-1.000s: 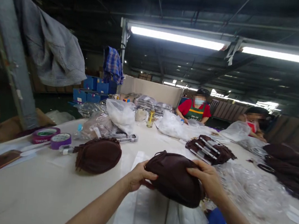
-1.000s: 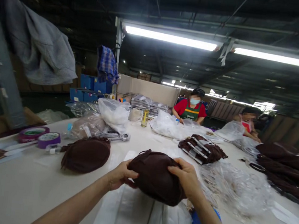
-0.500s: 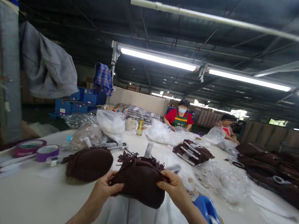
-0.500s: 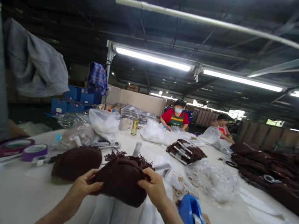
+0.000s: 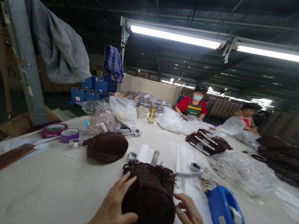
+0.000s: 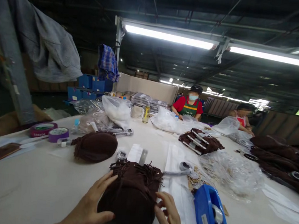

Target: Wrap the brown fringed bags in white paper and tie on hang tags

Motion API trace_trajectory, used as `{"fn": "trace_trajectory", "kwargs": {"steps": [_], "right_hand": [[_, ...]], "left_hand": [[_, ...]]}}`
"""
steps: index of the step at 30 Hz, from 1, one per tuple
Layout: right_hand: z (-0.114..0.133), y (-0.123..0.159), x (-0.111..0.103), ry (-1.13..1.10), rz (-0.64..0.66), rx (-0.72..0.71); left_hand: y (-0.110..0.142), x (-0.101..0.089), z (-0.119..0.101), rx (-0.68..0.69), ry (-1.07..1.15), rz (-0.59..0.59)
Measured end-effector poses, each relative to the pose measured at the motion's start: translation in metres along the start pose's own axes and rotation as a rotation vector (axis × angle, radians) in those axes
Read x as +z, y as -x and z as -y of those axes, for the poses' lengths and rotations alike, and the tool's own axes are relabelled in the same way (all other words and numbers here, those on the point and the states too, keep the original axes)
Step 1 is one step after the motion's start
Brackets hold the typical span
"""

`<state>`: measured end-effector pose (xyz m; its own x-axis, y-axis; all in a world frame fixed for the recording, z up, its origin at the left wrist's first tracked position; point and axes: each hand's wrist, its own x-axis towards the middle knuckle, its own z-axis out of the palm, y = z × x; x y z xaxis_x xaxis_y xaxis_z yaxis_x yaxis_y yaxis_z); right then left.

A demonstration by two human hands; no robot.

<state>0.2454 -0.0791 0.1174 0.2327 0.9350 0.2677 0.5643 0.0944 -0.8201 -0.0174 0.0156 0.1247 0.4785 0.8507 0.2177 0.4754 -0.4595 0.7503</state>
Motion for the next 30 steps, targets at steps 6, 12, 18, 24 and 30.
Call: {"fn": "trace_trajectory", "kwargs": {"steps": [6,12,18,24,30], "right_hand": [[0.040,-0.057,0.023,0.434,0.254,-0.228],[0.023,-0.067,0.001,0.833,0.282,-0.018],[0.034,-0.073,0.003,0.842,0.223,0.044],[0.029,-0.109,0.051,0.861,0.294,0.109],[0.010,-0.102,0.026,0.959,0.065,0.275]], "left_hand": [[-0.044,0.003,-0.036,0.184,-0.230,0.260],[-0.041,-0.038,-0.007,0.027,-0.389,0.317],[-0.040,-0.059,-0.020,-0.010,-0.246,0.188],[-0.097,-0.009,-0.030,0.077,-0.262,0.440],[-0.112,0.000,0.010,-0.127,-0.461,0.197]]}}
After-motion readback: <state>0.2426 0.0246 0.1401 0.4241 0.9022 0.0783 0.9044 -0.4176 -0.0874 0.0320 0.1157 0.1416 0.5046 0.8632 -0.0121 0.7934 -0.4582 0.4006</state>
